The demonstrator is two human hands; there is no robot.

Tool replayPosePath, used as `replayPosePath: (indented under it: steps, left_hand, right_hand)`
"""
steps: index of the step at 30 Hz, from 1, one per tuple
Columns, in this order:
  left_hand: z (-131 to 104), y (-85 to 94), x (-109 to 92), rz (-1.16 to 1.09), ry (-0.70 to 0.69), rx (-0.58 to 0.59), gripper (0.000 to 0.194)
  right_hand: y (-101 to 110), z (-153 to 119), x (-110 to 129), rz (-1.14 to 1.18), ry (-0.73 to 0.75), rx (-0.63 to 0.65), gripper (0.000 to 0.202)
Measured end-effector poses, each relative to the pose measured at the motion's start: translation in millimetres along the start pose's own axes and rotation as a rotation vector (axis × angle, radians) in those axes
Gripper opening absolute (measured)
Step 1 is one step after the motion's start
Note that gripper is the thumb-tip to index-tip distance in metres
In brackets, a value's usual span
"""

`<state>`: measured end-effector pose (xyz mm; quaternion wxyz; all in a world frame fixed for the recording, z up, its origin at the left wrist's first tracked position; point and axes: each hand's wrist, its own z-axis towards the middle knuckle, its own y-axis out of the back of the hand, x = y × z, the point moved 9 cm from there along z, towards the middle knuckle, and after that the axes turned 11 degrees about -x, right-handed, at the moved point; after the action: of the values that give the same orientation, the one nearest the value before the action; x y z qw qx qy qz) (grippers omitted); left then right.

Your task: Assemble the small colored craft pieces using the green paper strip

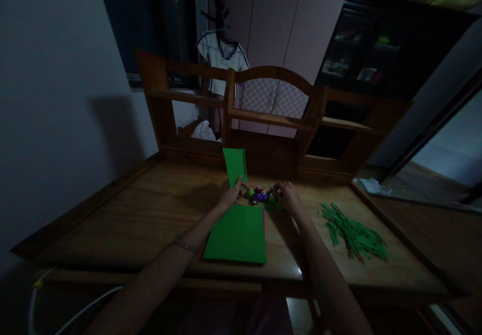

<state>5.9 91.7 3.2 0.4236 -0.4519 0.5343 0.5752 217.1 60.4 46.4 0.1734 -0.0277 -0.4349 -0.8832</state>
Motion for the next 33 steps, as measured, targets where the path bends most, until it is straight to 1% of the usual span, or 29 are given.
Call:
replayPosePath:
  steps: [4, 8, 14, 17, 22, 26, 28, 31, 33]
  left_hand:
    - [3, -1.1, 3, 0.029, -0.031, 0.018, 0.071]
    - [5, -5.5, 5, 0.033, -0.064, 0.061, 0.072]
    - [-2, -19.9, -2, -0.007, -0.113, 0.171, 0.073]
    - [-5, -22.2, -3, 0.032, -0.134, 0.172, 0.072]
    - [-10, -19.1, -9, 0.088, -0.206, 0.180, 0.069]
    - [-11, -16.2, -11, 0.093, -0.220, 0.166, 0.068]
    - [-10, -15.8, -11, 0.085, -0.214, 0.151, 0.068]
    - [-10, -17.0, -10, 0.066, -0.201, 0.150, 0.069]
    - [-8, -17.5, -9, 0.055, -0.188, 0.152, 0.070]
  right_hand:
    - [0, 0, 1, 0.000, -0.002, 0.002, 0.013]
    - [2, 0, 3, 0.006, 0.004, -0.003, 0.013]
    - [3, -1, 4, 0.006, 0.008, -0.004, 0.012]
    - [4, -1, 5, 0.000, 0.011, -0.009, 0.013]
    - [3, -1, 2, 0.002, 0.002, -0.007, 0.011]
    - [3, 0, 2, 0.015, -0.008, -0.010, 0.011]
    - [8, 0, 5, 0.020, -0.006, -0.039, 0.014]
    - [20, 2, 18, 0.055, 0.029, -0.085, 0.020]
    - [24, 2, 31, 0.105, 0.081, -0.067, 0.022]
